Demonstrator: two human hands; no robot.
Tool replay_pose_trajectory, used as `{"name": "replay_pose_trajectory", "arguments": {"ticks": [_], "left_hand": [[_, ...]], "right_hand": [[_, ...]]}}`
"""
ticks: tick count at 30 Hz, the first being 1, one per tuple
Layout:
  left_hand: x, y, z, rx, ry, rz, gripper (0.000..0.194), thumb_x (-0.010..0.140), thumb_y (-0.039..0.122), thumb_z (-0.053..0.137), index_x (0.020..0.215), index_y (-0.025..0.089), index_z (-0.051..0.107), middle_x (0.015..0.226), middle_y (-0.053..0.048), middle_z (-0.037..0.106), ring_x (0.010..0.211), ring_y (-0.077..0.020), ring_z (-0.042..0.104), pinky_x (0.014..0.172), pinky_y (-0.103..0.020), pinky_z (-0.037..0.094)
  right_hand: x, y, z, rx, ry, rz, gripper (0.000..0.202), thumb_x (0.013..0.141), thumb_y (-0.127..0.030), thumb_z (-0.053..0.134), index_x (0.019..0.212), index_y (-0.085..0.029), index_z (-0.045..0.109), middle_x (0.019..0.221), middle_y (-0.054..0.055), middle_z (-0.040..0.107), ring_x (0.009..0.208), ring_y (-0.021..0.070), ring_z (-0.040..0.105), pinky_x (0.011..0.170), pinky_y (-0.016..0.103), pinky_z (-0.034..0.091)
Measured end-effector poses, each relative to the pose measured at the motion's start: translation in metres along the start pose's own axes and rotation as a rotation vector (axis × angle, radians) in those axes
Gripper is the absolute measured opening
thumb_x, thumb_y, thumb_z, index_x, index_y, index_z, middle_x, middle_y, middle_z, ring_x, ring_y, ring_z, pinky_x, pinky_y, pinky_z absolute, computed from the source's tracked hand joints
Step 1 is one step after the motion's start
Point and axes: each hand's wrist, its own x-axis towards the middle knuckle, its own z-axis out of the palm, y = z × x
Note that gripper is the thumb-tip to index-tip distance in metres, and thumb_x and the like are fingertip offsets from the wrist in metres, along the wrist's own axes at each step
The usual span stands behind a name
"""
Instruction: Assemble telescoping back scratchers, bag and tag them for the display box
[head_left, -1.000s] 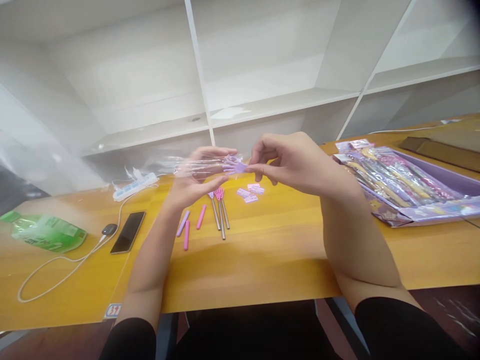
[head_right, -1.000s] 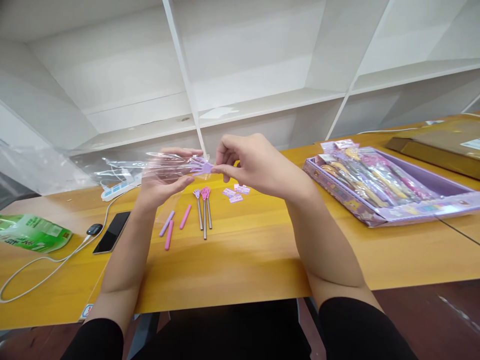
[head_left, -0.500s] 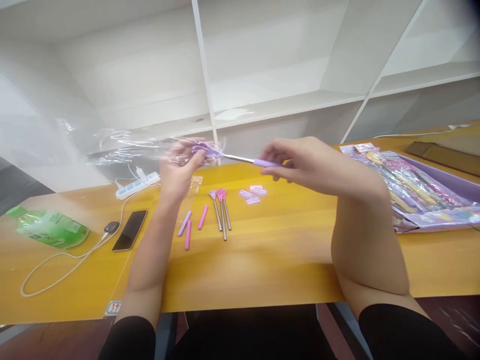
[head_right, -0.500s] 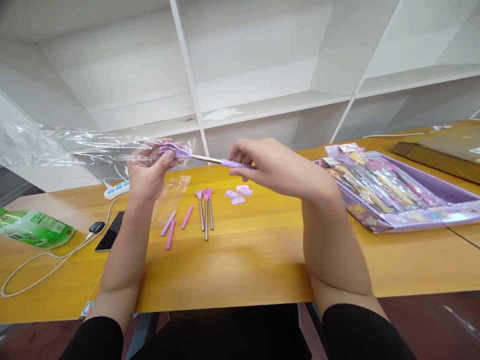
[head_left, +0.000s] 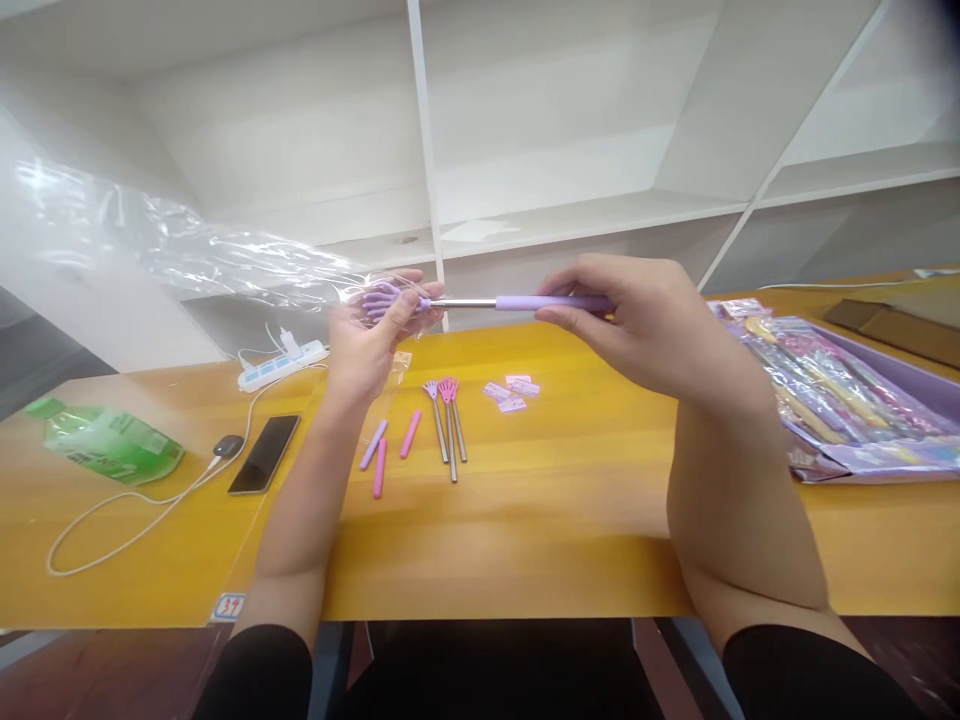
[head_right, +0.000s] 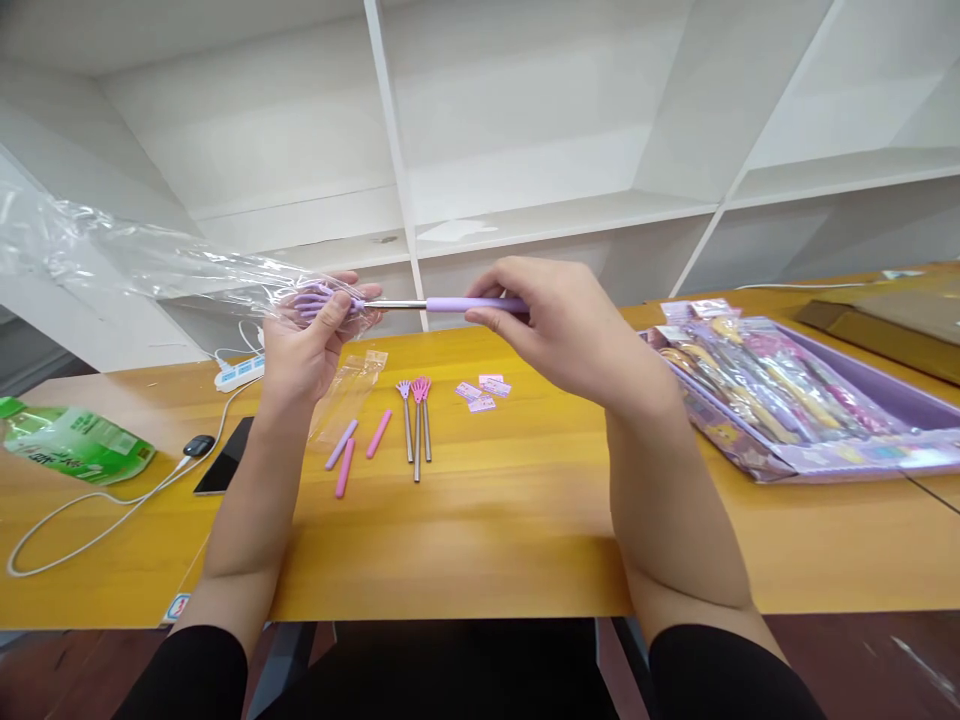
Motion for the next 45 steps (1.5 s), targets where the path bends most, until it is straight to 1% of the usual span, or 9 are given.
{"name": "replay_pose_trajectory", "arguments": {"ticks": [8,17,23,26,30,33,37,41,45], "left_hand": [[-0.001,0.006,-0.001,-0.098,-0.010,-0.049,0.039,0.097,0.051,0.088,0.121,0.023,0.074,0.119,-0.008,0.086,0.119,-0.0293,0.083,0.109,-0.046,0.070],[-0.004,0.009,0.003,-0.137,-0.074,-0.070,0.042,0.101,0.061,0.080,0.116,0.022,0.077,0.123,-0.008,0.086,0.123,-0.0311,0.082,0.117,-0.053,0.065],[-0.011,-0.010,0.024,-0.179,-0.158,-0.189,0.048,0.093,0.065,0.087,0.114,0.022,0.082,0.120,-0.008,0.085,0.131,-0.0328,0.077,0.112,-0.050,0.068],[-0.012,-0.014,0.029,-0.192,-0.117,-0.190,0.046,0.092,0.064,0.088,0.111,0.022,0.082,0.124,-0.008,0.084,0.135,-0.0334,0.075,0.113,-0.049,0.068],[-0.009,-0.005,0.021,-0.194,-0.066,-0.180,0.040,0.104,0.058,0.077,0.111,0.019,0.078,0.127,-0.010,0.084,0.137,-0.0328,0.074,0.120,-0.051,0.061],[-0.007,0.004,0.012,-0.214,-0.043,-0.165,0.033,0.108,0.052,0.073,0.110,0.019,0.078,0.125,-0.010,0.084,0.130,-0.0301,0.078,0.122,-0.050,0.059],[-0.008,0.009,0.011,-0.221,-0.052,-0.198,0.039,0.106,0.057,0.075,0.109,0.018,0.079,0.122,-0.012,0.084,0.130,-0.0326,0.078,0.118,-0.052,0.061],[-0.015,0.007,0.022,-0.178,-0.089,-0.233,0.043,0.101,0.060,0.080,0.107,0.018,0.080,0.122,-0.011,0.082,0.130,-0.0320,0.076,0.114,-0.049,0.064],[-0.021,0.001,0.032,-0.197,-0.168,-0.275,0.047,0.098,0.062,0.083,0.107,0.016,0.082,0.116,-0.012,0.081,0.130,-0.0314,0.074,0.115,-0.049,0.064]], "right_hand": [[0.007,-0.013,0.030,0.107,0.022,0.028,0.022,0.106,-0.048,0.071,0.105,-0.026,0.072,0.094,0.004,0.078,0.075,0.0200,0.066,0.067,0.035,0.051],[0.007,-0.018,0.064,0.234,0.060,0.013,0.018,0.103,-0.036,0.075,0.105,-0.024,0.061,0.101,0.004,0.074,0.077,0.0166,0.066,0.070,0.034,0.053],[0.006,-0.025,0.077,0.305,0.120,0.053,0.022,0.105,-0.036,0.074,0.102,-0.025,0.054,0.112,0.008,0.075,0.105,0.0247,0.073,0.089,0.044,0.060],[0.005,-0.024,0.076,0.378,0.124,0.104,0.029,0.103,-0.039,0.077,0.103,-0.025,0.052,0.116,0.009,0.072,0.108,0.0249,0.074,0.088,0.044,0.063],[0.005,-0.018,0.060,0.520,0.006,0.120,0.030,0.102,-0.041,0.079,0.114,-0.024,0.058,0.116,0.006,0.070,0.093,0.0176,0.074,0.076,0.035,0.063],[0.006,-0.016,0.049,0.615,-0.051,0.061,0.018,0.104,-0.036,0.077,0.114,-0.023,0.069,0.114,0.006,0.070,0.096,0.0175,0.076,0.087,0.037,0.068],[0.007,-0.019,0.053,0.552,0.033,-0.065,0.003,0.103,-0.025,0.077,0.106,-0.025,0.077,0.105,0.003,0.074,0.096,0.0188,0.077,0.090,0.040,0.068],[0.009,-0.022,0.063,0.384,0.133,-0.207,0.008,0.101,-0.017,0.077,0.101,-0.025,0.075,0.099,0.001,0.076,0.090,0.0168,0.073,0.074,0.034,0.060],[0.010,-0.023,0.065,0.294,0.254,-0.204,0.015,0.099,-0.018,0.081,0.094,-0.025,0.068,0.092,0.000,0.070,0.073,0.0134,0.060,0.067,0.034,0.050]]}}
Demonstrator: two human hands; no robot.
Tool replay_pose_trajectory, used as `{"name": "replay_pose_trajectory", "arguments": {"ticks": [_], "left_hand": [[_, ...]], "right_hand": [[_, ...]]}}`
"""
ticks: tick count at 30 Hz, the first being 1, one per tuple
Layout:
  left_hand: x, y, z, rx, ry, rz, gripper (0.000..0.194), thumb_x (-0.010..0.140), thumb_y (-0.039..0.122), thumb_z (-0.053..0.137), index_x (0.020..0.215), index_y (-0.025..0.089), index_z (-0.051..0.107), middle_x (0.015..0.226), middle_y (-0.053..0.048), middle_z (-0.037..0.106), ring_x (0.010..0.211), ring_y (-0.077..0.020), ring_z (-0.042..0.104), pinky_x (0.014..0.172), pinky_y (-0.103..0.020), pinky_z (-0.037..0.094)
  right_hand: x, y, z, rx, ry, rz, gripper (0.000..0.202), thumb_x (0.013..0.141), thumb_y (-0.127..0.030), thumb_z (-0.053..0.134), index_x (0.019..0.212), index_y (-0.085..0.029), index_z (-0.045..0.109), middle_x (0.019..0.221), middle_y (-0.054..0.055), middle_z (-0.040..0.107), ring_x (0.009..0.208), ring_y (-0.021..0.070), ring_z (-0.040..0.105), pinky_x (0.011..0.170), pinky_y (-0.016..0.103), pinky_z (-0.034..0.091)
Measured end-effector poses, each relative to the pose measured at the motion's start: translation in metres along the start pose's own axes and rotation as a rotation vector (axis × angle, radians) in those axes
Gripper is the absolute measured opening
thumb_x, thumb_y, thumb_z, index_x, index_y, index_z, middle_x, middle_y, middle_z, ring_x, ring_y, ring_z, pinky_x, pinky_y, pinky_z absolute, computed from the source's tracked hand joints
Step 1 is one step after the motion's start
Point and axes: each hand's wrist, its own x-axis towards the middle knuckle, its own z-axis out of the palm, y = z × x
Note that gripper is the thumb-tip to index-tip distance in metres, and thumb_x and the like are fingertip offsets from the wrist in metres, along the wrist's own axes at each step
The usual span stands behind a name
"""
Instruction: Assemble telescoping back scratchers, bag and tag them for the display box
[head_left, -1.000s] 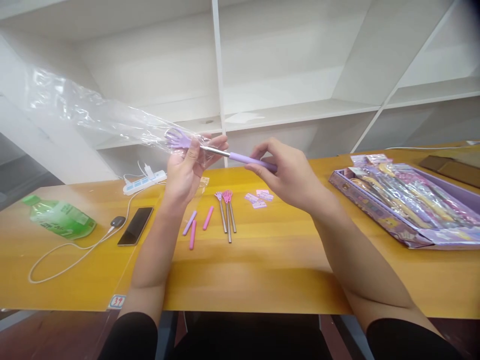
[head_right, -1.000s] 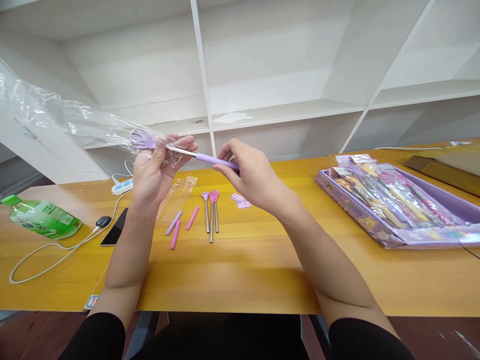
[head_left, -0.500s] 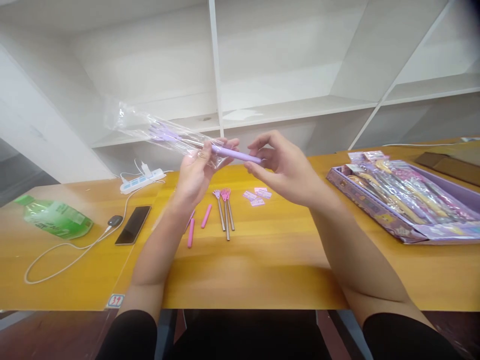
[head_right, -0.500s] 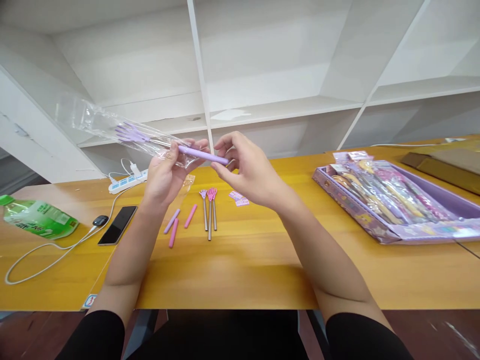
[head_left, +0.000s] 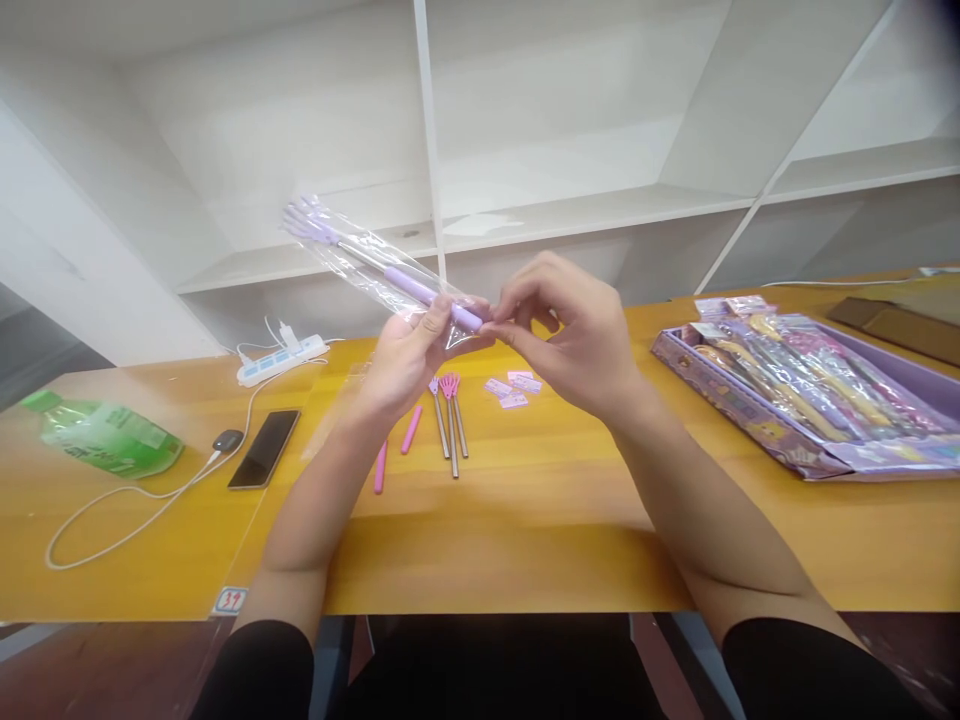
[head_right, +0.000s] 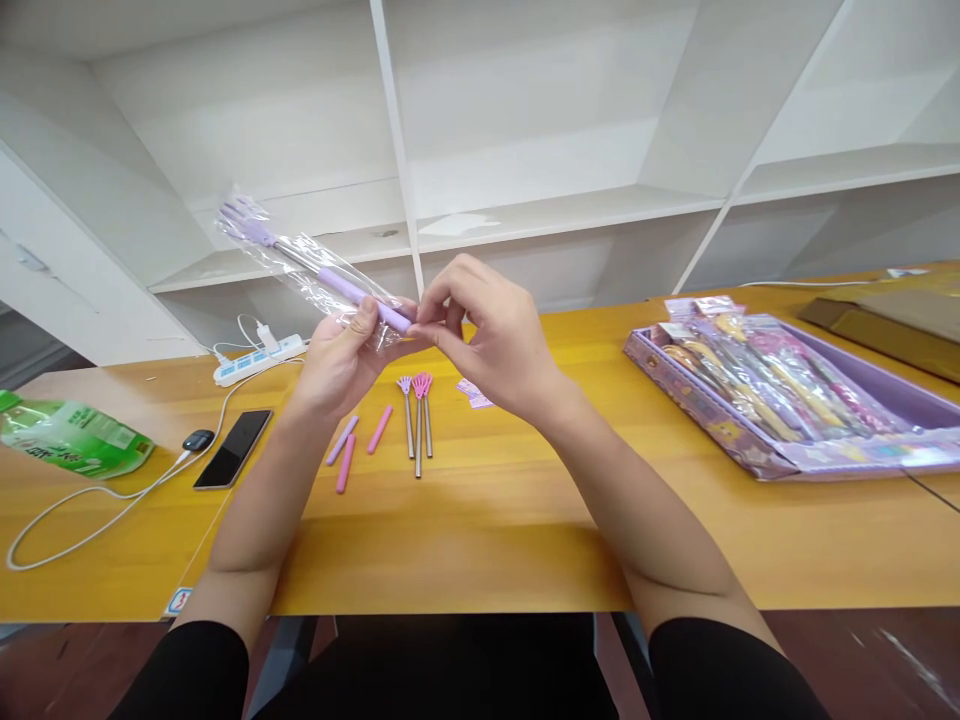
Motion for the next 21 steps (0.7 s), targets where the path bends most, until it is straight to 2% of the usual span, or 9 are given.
{"name": "replay_pose_trajectory", "arguments": {"ticks": [2,8,12,17,21], "left_hand": [[0.000,-0.002,0.001,-0.011,-0.031,-0.015,0.048,0.098,0.062,0.082,0.106,0.015,0.083,0.110,-0.011,0.081,0.128,-0.0316,0.075,0.114,-0.050,0.063],[-0.001,0.005,0.000,0.031,-0.048,-0.075,0.049,0.097,0.064,0.083,0.098,0.015,0.081,0.105,-0.012,0.081,0.125,-0.0330,0.077,0.111,-0.050,0.064],[0.000,0.010,-0.004,0.062,0.038,-0.053,0.046,0.098,0.061,0.081,0.097,0.015,0.081,0.105,-0.012,0.081,0.126,-0.0339,0.077,0.110,-0.050,0.065],[0.001,0.010,-0.013,0.077,0.021,-0.048,0.041,0.099,0.055,0.082,0.095,0.014,0.082,0.107,-0.013,0.082,0.123,-0.0329,0.077,0.110,-0.049,0.064],[0.002,0.010,-0.015,0.055,0.021,-0.065,0.037,0.099,0.052,0.081,0.096,0.015,0.083,0.107,-0.012,0.083,0.119,-0.0306,0.079,0.109,-0.046,0.065]], "right_hand": [[0.000,0.000,0.000,-0.031,0.020,0.025,0.019,0.096,-0.022,0.086,0.096,-0.026,0.068,0.092,0.000,0.067,0.070,0.0131,0.055,0.069,0.035,0.051],[-0.002,0.000,0.004,-0.099,-0.032,0.055,0.033,0.089,-0.035,0.095,0.113,-0.029,0.073,0.089,0.001,0.060,0.089,0.0213,0.063,0.072,0.036,0.051],[-0.002,-0.003,0.007,-0.076,-0.024,0.050,0.020,0.096,-0.030,0.087,0.114,-0.028,0.076,0.093,0.001,0.061,0.081,0.0174,0.058,0.075,0.036,0.053],[-0.002,-0.001,0.010,0.012,0.002,0.083,0.002,0.102,-0.026,0.081,0.103,-0.027,0.079,0.094,0.000,0.062,0.070,0.0117,0.054,0.070,0.032,0.049],[-0.003,0.002,0.012,0.062,-0.015,0.096,0.006,0.103,-0.026,0.078,0.099,-0.025,0.075,0.097,0.001,0.063,0.070,0.0108,0.053,0.067,0.030,0.047]]}}
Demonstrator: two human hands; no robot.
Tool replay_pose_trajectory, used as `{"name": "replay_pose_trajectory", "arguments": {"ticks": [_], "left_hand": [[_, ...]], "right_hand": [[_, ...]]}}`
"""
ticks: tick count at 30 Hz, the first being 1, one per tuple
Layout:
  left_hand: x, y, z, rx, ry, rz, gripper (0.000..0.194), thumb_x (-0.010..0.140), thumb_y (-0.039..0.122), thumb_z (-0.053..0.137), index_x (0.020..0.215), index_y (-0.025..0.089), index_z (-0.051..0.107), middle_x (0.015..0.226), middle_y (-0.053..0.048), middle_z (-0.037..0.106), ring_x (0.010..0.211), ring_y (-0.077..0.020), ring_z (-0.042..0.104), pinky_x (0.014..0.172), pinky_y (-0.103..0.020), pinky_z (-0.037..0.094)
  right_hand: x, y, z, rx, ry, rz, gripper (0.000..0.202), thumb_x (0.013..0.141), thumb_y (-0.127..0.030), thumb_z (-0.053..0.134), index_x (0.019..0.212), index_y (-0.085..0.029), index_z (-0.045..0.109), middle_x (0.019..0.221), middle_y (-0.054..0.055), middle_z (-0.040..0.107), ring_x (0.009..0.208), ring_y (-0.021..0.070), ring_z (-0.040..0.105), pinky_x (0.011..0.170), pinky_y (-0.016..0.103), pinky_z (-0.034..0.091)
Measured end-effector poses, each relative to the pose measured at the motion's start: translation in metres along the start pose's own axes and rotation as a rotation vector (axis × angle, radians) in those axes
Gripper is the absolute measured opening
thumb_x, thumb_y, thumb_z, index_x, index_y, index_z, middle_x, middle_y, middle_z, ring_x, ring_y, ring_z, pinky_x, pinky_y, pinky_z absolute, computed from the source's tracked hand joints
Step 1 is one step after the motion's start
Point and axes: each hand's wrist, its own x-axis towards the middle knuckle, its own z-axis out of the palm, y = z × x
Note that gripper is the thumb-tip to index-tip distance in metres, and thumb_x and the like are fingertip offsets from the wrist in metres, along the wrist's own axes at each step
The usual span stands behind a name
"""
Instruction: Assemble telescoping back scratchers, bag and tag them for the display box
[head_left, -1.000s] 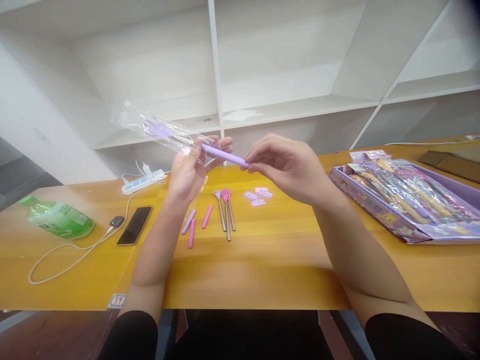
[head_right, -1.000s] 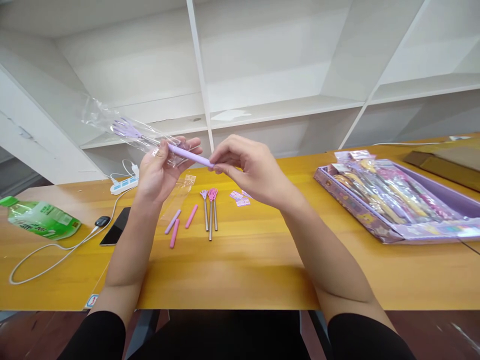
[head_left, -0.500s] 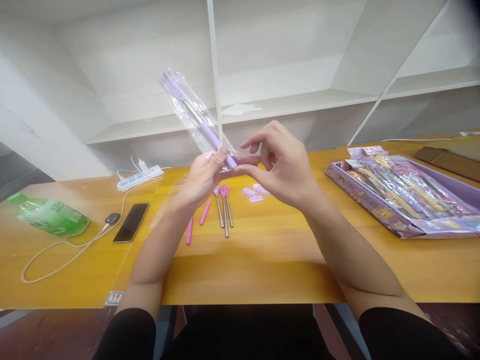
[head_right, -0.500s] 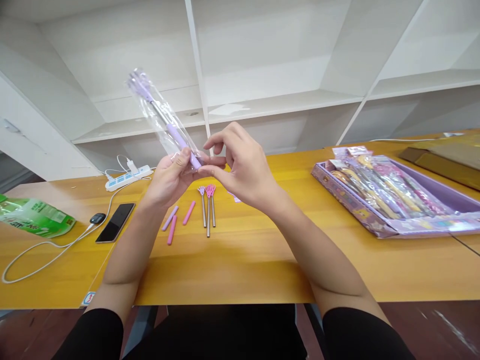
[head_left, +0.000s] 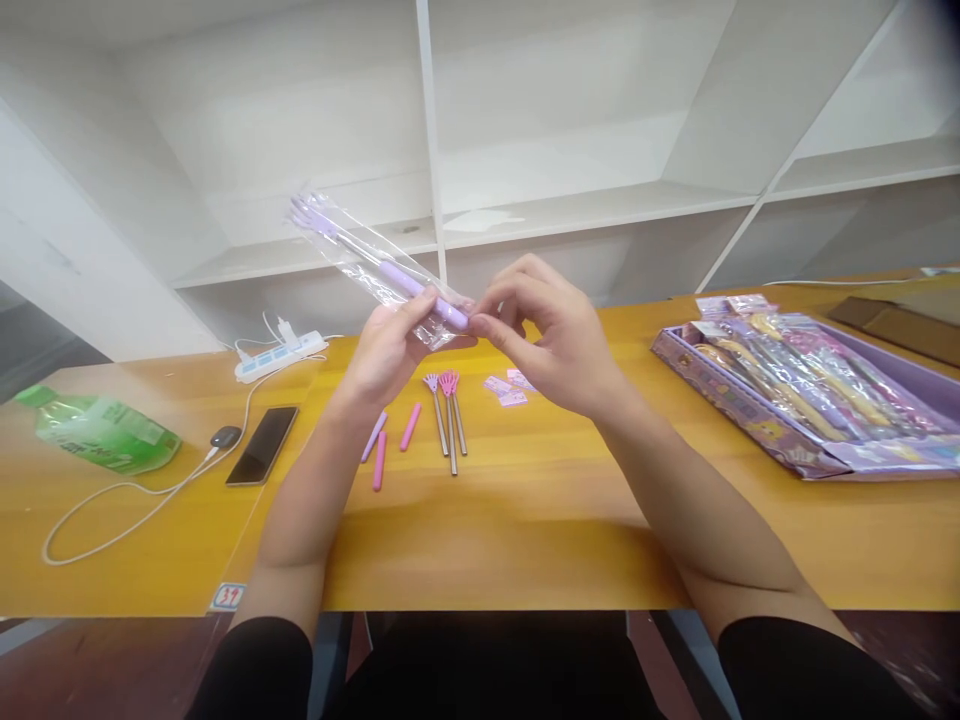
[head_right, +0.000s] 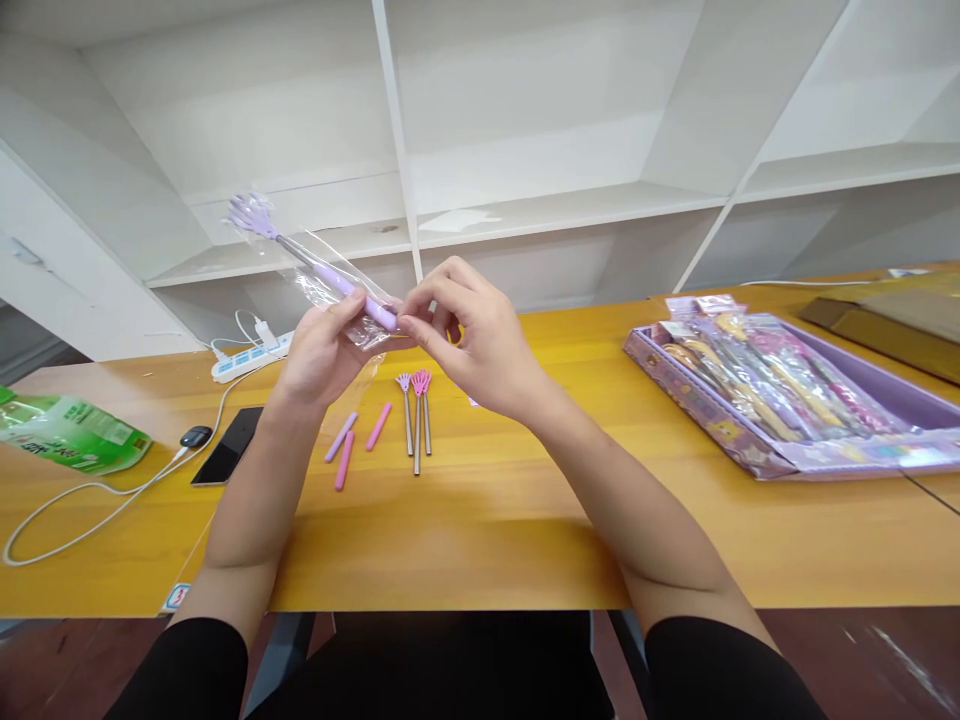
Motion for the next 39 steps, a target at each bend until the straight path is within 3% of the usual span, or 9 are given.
{"name": "replay_pose_trajectory", "arguments": {"ticks": [4,8,11,14,19,25,31,39], "left_hand": [[0.002,0.002,-0.001,-0.100,0.014,-0.065,0.034,0.101,0.046,0.078,0.091,0.014,0.083,0.096,-0.009,0.082,0.102,-0.0255,0.081,0.100,-0.042,0.069],[0.005,0.002,-0.003,-0.199,-0.080,-0.194,0.035,0.101,0.042,0.076,0.085,0.012,0.082,0.089,-0.010,0.080,0.084,-0.0212,0.078,0.082,-0.036,0.070],[0.006,-0.002,-0.004,-0.266,-0.189,-0.299,0.035,0.100,0.044,0.078,0.082,0.013,0.080,0.086,-0.009,0.078,0.076,-0.0190,0.075,0.069,-0.031,0.066],[0.006,-0.005,-0.002,-0.321,-0.226,-0.360,0.032,0.100,0.044,0.077,0.082,0.016,0.079,0.083,-0.007,0.075,0.070,-0.0159,0.071,0.062,-0.026,0.060],[0.003,-0.003,0.003,-0.293,-0.277,-0.384,0.034,0.100,0.048,0.076,0.086,0.017,0.079,0.087,-0.009,0.074,0.064,-0.0136,0.063,0.055,-0.026,0.053],[0.004,-0.004,0.002,-0.231,-0.242,-0.313,0.041,0.099,0.053,0.076,0.082,0.016,0.079,0.086,-0.009,0.072,0.061,-0.0107,0.054,0.053,-0.026,0.047],[0.005,-0.004,0.004,-0.214,-0.170,-0.224,0.031,0.090,0.045,0.088,0.096,0.015,0.083,0.083,-0.005,0.070,0.065,-0.0105,0.057,0.055,-0.024,0.047],[0.005,-0.008,-0.003,-0.148,-0.178,-0.127,0.027,0.093,0.039,0.089,0.110,0.018,0.084,0.097,-0.007,0.076,0.080,-0.0146,0.068,0.068,-0.025,0.056]], "right_hand": [[0.001,0.005,-0.001,0.079,-0.064,-0.093,0.006,0.101,-0.020,0.075,0.100,-0.025,0.072,0.098,0.001,0.060,0.078,0.0128,0.056,0.073,0.031,0.052],[0.003,0.017,0.000,0.114,-0.088,-0.265,0.016,0.088,-0.011,0.075,0.094,-0.025,0.070,0.102,0.000,0.060,0.066,0.0083,0.050,0.065,0.029,0.051],[0.004,0.024,0.005,0.144,-0.022,-0.410,0.017,0.081,-0.014,0.077,0.089,-0.026,0.070,0.097,-0.001,0.064,0.062,0.0091,0.051,0.057,0.028,0.048],[0.003,0.025,0.011,0.174,0.056,-0.464,0.014,0.080,-0.019,0.079,0.084,-0.028,0.069,0.086,-0.002,0.069,0.059,0.0116,0.054,0.050,0.029,0.047],[0.001,0.022,0.011,0.233,0.067,-0.403,0.014,0.080,-0.025,0.079,0.084,-0.030,0.067,0.082,-0.002,0.076,0.059,0.0163,0.063,0.048,0.032,0.050],[-0.001,0.016,0.007,0.369,-0.015,-0.307,0.021,0.079,-0.012,0.078,0.090,-0.028,0.069,0.089,0.001,0.080,0.067,0.0176,0.068,0.054,0.033,0.055],[-0.002,0.017,0.008,0.406,0.017,-0.174,0.020,0.087,-0.019,0.084,0.099,-0.027,0.070,0.090,0.001,0.076,0.070,0.0153,0.068,0.060,0.032,0.057],[-0.003,0.021,0.011,0.415,0.018,0.019,0.020,0.093,-0.030,0.086,0.104,-0.026,0.070,0.090,0.000,0.070,0.070,0.0125,0.065,0.060,0.031,0.053]]}}
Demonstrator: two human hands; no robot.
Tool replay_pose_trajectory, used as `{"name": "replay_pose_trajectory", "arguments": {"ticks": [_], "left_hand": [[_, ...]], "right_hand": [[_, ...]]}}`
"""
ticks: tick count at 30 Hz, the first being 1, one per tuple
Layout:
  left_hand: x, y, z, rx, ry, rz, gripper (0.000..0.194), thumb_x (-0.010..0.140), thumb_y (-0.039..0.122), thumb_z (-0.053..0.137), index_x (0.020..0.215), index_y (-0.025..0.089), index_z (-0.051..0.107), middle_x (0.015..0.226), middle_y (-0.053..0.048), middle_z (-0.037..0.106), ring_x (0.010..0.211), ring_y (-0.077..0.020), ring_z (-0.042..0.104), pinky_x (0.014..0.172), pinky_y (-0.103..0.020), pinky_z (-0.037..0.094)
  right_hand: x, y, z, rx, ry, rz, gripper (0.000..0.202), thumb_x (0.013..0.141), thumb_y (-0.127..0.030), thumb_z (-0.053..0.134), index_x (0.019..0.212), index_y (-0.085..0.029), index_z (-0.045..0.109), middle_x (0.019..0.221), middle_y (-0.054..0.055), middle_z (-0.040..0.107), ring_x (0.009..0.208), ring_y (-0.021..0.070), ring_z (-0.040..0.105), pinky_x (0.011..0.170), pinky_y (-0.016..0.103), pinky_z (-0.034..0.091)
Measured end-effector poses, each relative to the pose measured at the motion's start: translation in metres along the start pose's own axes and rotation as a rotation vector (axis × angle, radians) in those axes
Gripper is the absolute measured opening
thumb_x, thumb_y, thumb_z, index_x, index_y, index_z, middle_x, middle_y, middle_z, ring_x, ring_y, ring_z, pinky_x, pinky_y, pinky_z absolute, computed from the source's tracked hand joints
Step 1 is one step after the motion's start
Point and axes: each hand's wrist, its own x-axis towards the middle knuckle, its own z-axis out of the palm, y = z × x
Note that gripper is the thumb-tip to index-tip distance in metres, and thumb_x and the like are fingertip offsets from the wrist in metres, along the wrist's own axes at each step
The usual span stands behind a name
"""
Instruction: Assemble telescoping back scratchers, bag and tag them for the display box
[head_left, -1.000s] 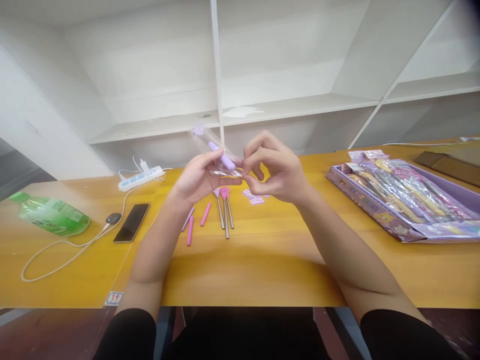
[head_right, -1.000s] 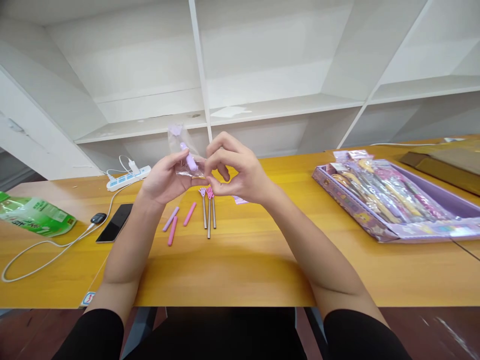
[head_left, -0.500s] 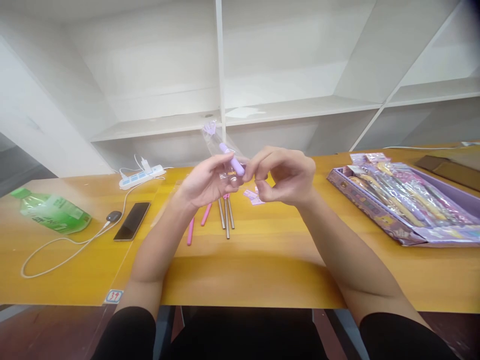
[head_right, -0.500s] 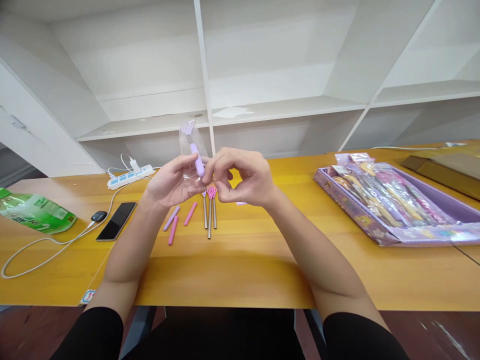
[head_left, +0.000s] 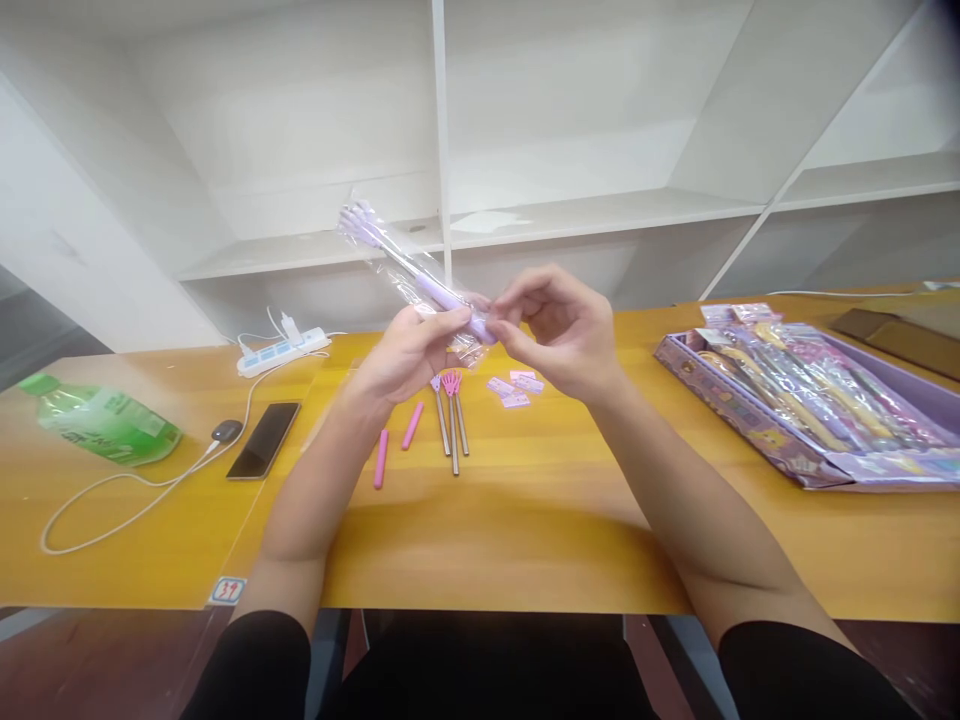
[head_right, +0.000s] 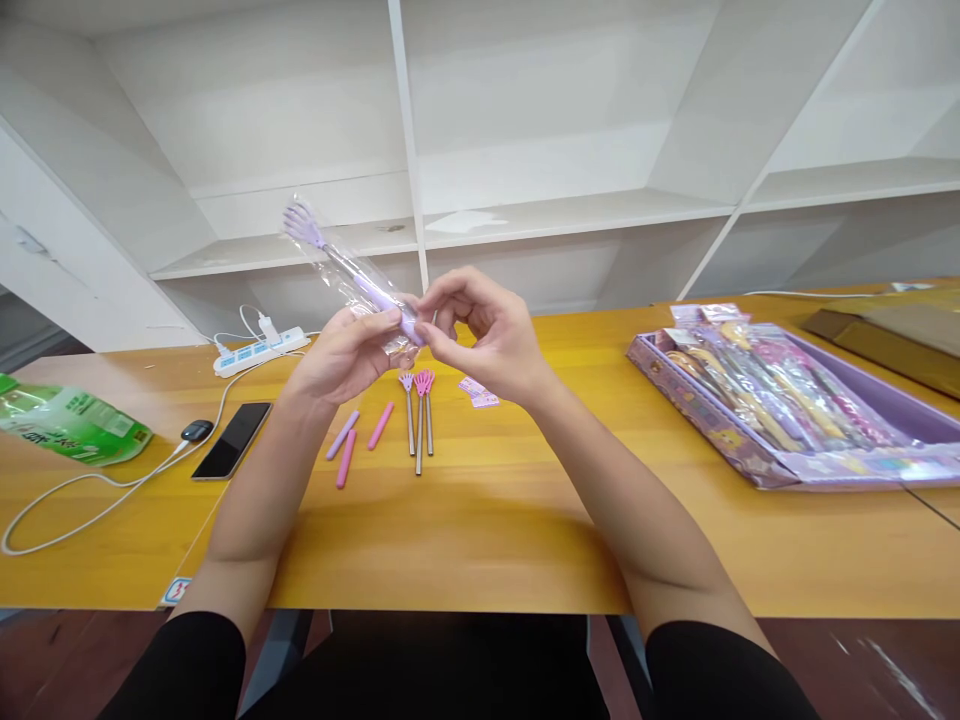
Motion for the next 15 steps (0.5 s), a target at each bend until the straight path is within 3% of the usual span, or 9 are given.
{"name": "replay_pose_trajectory", "arguments": {"ticks": [6,15], "left_hand": [[0.002,0.000,-0.001,0.051,0.004,0.024,0.031,0.092,0.044,0.090,0.106,0.017,0.084,0.098,-0.008,0.076,0.075,-0.0137,0.064,0.071,-0.028,0.059],[0.001,-0.006,0.009,0.110,0.047,0.100,0.031,0.097,0.048,0.086,0.106,0.019,0.082,0.100,-0.007,0.072,0.087,-0.0161,0.066,0.079,-0.028,0.061]], "right_hand": [[-0.001,-0.002,0.004,-0.081,0.062,0.069,0.022,0.095,-0.038,0.085,0.106,-0.025,0.070,0.095,0.001,0.070,0.076,0.0134,0.064,0.063,0.031,0.055],[0.000,-0.011,0.007,-0.231,0.080,0.015,0.009,0.098,-0.023,0.077,0.104,-0.026,0.070,0.091,0.000,0.065,0.071,0.0133,0.063,0.065,0.034,0.053]]}}
